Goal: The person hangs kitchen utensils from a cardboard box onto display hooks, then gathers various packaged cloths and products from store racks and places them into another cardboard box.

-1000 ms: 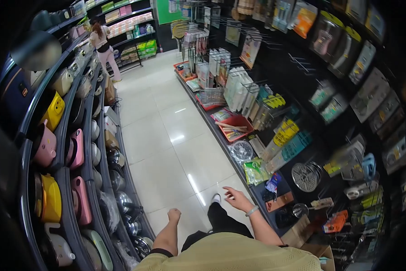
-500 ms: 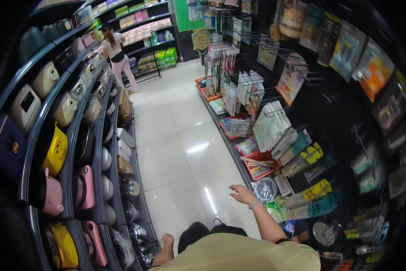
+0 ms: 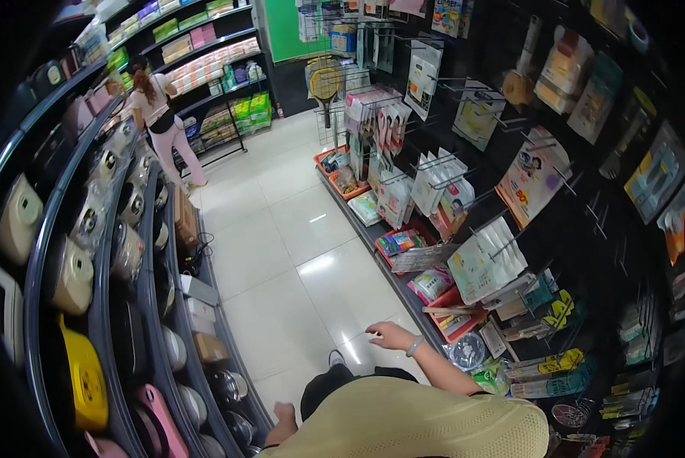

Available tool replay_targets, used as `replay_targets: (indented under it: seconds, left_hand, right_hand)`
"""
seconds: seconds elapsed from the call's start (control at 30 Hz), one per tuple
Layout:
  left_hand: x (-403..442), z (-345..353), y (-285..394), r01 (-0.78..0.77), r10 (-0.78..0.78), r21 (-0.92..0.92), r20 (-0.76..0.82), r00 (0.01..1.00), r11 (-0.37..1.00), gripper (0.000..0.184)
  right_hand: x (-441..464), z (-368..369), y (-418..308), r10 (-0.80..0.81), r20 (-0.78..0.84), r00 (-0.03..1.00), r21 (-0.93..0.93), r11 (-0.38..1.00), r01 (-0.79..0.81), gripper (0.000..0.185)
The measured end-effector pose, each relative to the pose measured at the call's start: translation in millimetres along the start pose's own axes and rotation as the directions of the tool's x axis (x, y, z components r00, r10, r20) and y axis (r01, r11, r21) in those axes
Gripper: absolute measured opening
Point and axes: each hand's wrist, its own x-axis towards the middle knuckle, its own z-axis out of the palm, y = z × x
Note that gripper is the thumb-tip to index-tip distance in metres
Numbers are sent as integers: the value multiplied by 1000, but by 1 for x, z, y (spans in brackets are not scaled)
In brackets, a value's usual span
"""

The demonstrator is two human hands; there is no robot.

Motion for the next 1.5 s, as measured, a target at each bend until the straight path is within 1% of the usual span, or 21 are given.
replay_targets:
  seconds: [0.07, 0.1, 0.13, 0.23, 0.3, 0.37, 0.4, 0.53, 0.6, 0.63, 0.73, 0.8, 0.87, 0.93, 1.0, 1.07, 1.13, 1.23, 1.3, 1.4, 1.5]
  left_hand:
    - [55, -27, 78, -110, 96, -149, -100, 990, 983, 19]
    - [91, -33, 116, -132, 115, -229, -84, 990, 965, 16]
    - [132, -31, 151, -202, 178, -211, -124, 976, 957, 14]
    - [170, -59, 278, -216, 238, -538, -29, 971, 814, 16]
    - [182, -65, 361, -227, 330, -613, 59, 942, 757, 17]
    - [191, -57, 433, -165, 434, -714, 211, 876, 681, 20]
    - [185, -56, 468, -188, 488, -728, 224, 843, 659, 20]
    - [164, -60, 596, -258, 630, -754, 254, 733, 604, 19]
    - [168, -60, 660, -317, 694, -741, 270, 668, 593, 19]
    - [172, -61, 686, -325, 678, -713, 282, 679, 621, 19]
    - [196, -71, 763, -468, 750, -652, 246, 615, 597, 20]
    - [217, -76, 817, -631, 823, -589, 109, 557, 505, 17]
    - [243, -72, 868, -717, 882, -606, -54, 467, 343, 19]
    - [250, -88, 923, -853, 916, -433, -131, 379, 291, 31]
    - [243, -105, 978, -890, 936, -399, -168, 308, 221, 37]
    - [259, -104, 1034, -981, 946, -188, -323, 15, -48, 40]
    - [254, -118, 1088, -981, 943, -81, -299, -144, -175, 46]
    - [255, -124, 1167, -931, 909, -93, -271, -318, -353, 52]
    - [251, -128, 1220, -869, 856, -52, -213, -472, -492, 56]
    - [253, -124, 1283, -750, 748, -13, -86, -658, -662, 67]
    - [245, -120, 1310, -646, 646, -24, 25, -763, -763, 73]
  right_hand:
    - [39, -29, -2, 8, -77, 997, 2, 1000, -8, 34]
    - [57, -45, -5, 14, -135, 991, 20, 1000, -12, 33]
    - [73, -57, -6, 27, -189, 982, 43, 999, -19, 32]
    - [119, -80, -9, 101, -290, 952, 145, 988, -61, 31]
    - [150, -88, -1, 135, -311, 941, 223, 973, -66, 29]
    - [180, -95, 19, 123, -268, 955, 163, 983, -81, 29]
    - [194, -99, 30, 115, -243, 963, 131, 988, -85, 29]
    - [268, -133, 77, 195, -257, 946, 269, 955, -124, 31]
    - [314, -162, 95, 183, -291, 939, 194, 972, -129, 32]
    - [332, -177, 103, 186, -305, 934, 161, 977, -142, 32]
    - [390, -233, 107, 141, -363, 921, 220, 974, -63, 30]
    - [424, -267, 107, 69, -420, 905, 178, 984, 7, 30]
    - [444, -294, 106, 44, -445, 894, 165, 986, 34, 30]
    - [461, -316, 102, 48, -455, 889, 190, 981, 45, 30]
    - [476, -323, 108, 101, -443, 891, 279, 960, 30, 29]
    - [488, -320, 123, 137, -451, 882, 328, 944, 21, 28]
    - [497, -324, 128, 208, -464, 861, 384, 923, -16, 28]
    - [512, -330, 144, 323, -500, 803, 444, 892, -82, 28]
    - [523, -337, 151, 389, -548, 741, 443, 886, -138, 27]
    - [549, -343, 171, 500, -641, 583, 484, 852, -199, 24]
    - [579, -361, 162, 618, -663, 423, 602, 776, -189, 22]
